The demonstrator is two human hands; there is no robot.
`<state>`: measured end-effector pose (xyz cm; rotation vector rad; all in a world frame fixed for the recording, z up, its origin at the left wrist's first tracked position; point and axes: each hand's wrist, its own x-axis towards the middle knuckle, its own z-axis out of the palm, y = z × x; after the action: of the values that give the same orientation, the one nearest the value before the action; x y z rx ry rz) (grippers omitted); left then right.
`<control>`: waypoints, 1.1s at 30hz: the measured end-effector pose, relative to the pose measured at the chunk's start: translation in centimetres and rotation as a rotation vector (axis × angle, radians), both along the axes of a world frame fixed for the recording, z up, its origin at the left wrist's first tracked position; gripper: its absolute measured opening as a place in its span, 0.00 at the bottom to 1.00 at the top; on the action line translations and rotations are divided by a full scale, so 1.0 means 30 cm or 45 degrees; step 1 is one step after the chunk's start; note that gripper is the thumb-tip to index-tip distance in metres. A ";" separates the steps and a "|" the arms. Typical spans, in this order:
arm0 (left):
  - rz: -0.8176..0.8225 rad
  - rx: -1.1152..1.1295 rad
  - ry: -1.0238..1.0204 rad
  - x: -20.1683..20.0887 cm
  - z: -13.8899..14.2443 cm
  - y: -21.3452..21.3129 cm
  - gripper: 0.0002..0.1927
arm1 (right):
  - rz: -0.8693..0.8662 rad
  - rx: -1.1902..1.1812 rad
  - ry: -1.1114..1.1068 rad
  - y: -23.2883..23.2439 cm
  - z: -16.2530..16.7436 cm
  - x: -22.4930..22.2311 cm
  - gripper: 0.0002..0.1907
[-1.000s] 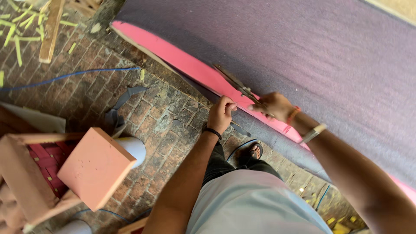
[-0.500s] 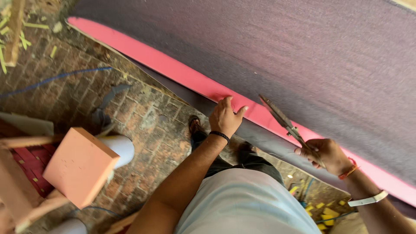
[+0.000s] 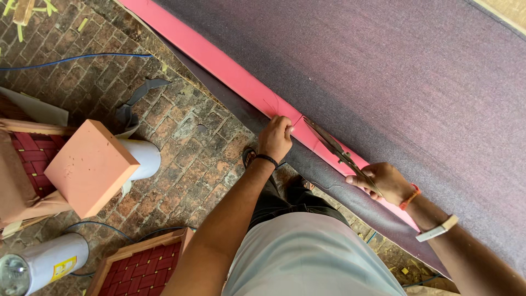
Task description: The person wraps a large rectangular board with dark fabric and pink foam, trims excess fabric with shears, and staples the fabric to the board using a pneumatic staple gun. The person then carries the covered board and a wrapped cushion across the workshop.
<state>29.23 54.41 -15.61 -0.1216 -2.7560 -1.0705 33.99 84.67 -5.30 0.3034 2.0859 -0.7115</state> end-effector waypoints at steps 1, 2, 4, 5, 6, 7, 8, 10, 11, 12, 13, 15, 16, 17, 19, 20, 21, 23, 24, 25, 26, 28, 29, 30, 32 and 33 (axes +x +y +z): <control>-0.006 0.021 0.005 0.012 0.005 -0.004 0.06 | 0.010 -0.003 0.022 -0.010 -0.004 -0.016 0.27; -0.012 0.042 0.010 0.024 0.010 -0.008 0.07 | 0.019 -0.006 0.045 -0.021 -0.010 -0.031 0.27; -0.007 0.132 0.026 0.046 0.022 -0.018 0.08 | 0.049 -0.020 0.076 -0.034 -0.017 -0.056 0.28; -0.008 0.177 0.034 0.057 0.026 -0.025 0.08 | 0.063 -0.027 0.085 -0.038 -0.018 -0.066 0.28; -0.005 0.190 -0.017 0.068 0.029 -0.033 0.08 | 0.076 -0.031 0.094 -0.040 -0.017 -0.073 0.28; -0.001 0.204 -0.070 0.080 0.029 -0.042 0.08 | 0.094 -0.027 0.094 -0.042 -0.014 -0.078 0.28; 0.002 0.215 -0.122 0.091 0.027 -0.053 0.08 | 0.112 -0.025 0.095 -0.043 -0.010 -0.083 0.28; -0.021 0.240 -0.111 0.106 0.018 -0.079 0.08 | 0.128 -0.022 0.084 -0.052 -0.002 -0.097 0.28; -0.034 0.251 -0.107 0.107 0.012 -0.091 0.08 | 0.121 -0.023 0.070 -0.061 0.001 -0.105 0.27; 0.017 0.266 -0.070 0.101 0.005 -0.102 0.08 | 0.113 -0.024 0.057 -0.072 0.003 -0.114 0.27; 0.067 0.281 -0.031 0.087 -0.002 -0.110 0.08 | 0.149 -0.011 0.079 -0.086 0.003 -0.127 0.27; 0.202 0.242 -0.027 0.040 -0.012 -0.118 0.08 | 0.217 0.020 0.120 -0.119 -0.002 -0.158 0.28; 0.284 0.187 -0.063 0.007 -0.015 -0.120 0.08 | 0.170 -0.012 0.105 -0.133 -0.003 -0.171 0.28; 0.363 0.133 -0.099 -0.023 -0.016 -0.118 0.09 | 0.121 -0.043 0.089 -0.143 -0.004 -0.183 0.28; 0.373 -0.015 0.179 -0.066 -0.013 -0.112 0.19 | 0.056 -0.090 0.053 -0.156 -0.002 -0.202 0.28; 0.378 -0.090 0.319 -0.078 -0.010 -0.109 0.25 | 0.041 -0.107 0.034 -0.159 0.001 -0.211 0.28; 0.375 -0.056 0.241 -0.086 -0.006 -0.106 0.20 | 0.027 -0.124 0.015 -0.164 0.004 -0.220 0.28; 0.368 0.011 0.086 -0.098 0.003 -0.106 0.10 | 0.096 -0.076 0.058 -0.177 0.009 -0.241 0.29; 0.353 -0.018 0.003 -0.105 0.007 -0.109 0.07 | 0.132 -0.055 0.079 -0.186 0.011 -0.254 0.30; 0.336 -0.049 -0.080 -0.113 0.009 -0.114 0.05 | 0.144 -0.062 0.092 -0.196 0.012 -0.268 0.29; 0.319 -0.079 -0.164 -0.123 0.011 -0.120 0.04 | 0.155 -0.069 0.103 -0.206 0.014 -0.282 0.29; 0.214 -0.129 -0.162 -0.141 0.011 -0.135 0.02 | 0.179 -0.094 0.115 -0.222 0.020 -0.309 0.29; 0.164 -0.158 -0.161 -0.145 0.010 -0.143 0.02 | 0.193 -0.114 0.116 -0.228 0.024 -0.320 0.30; 0.175 -0.032 -0.244 -0.143 0.013 -0.151 0.02 | 0.207 -0.134 0.116 -0.235 0.028 -0.330 0.31; 0.194 0.226 -0.406 -0.125 0.011 -0.162 0.06 | 0.161 -0.128 0.084 -0.250 0.036 -0.347 0.29; 0.136 0.318 -0.386 -0.109 0.007 -0.167 0.04 | 0.134 -0.123 0.067 -0.259 0.040 -0.354 0.29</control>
<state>25.97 49.40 -15.38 0.2389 -2.8105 -1.4989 23.37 76.90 -4.10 0.1215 2.0923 -0.7609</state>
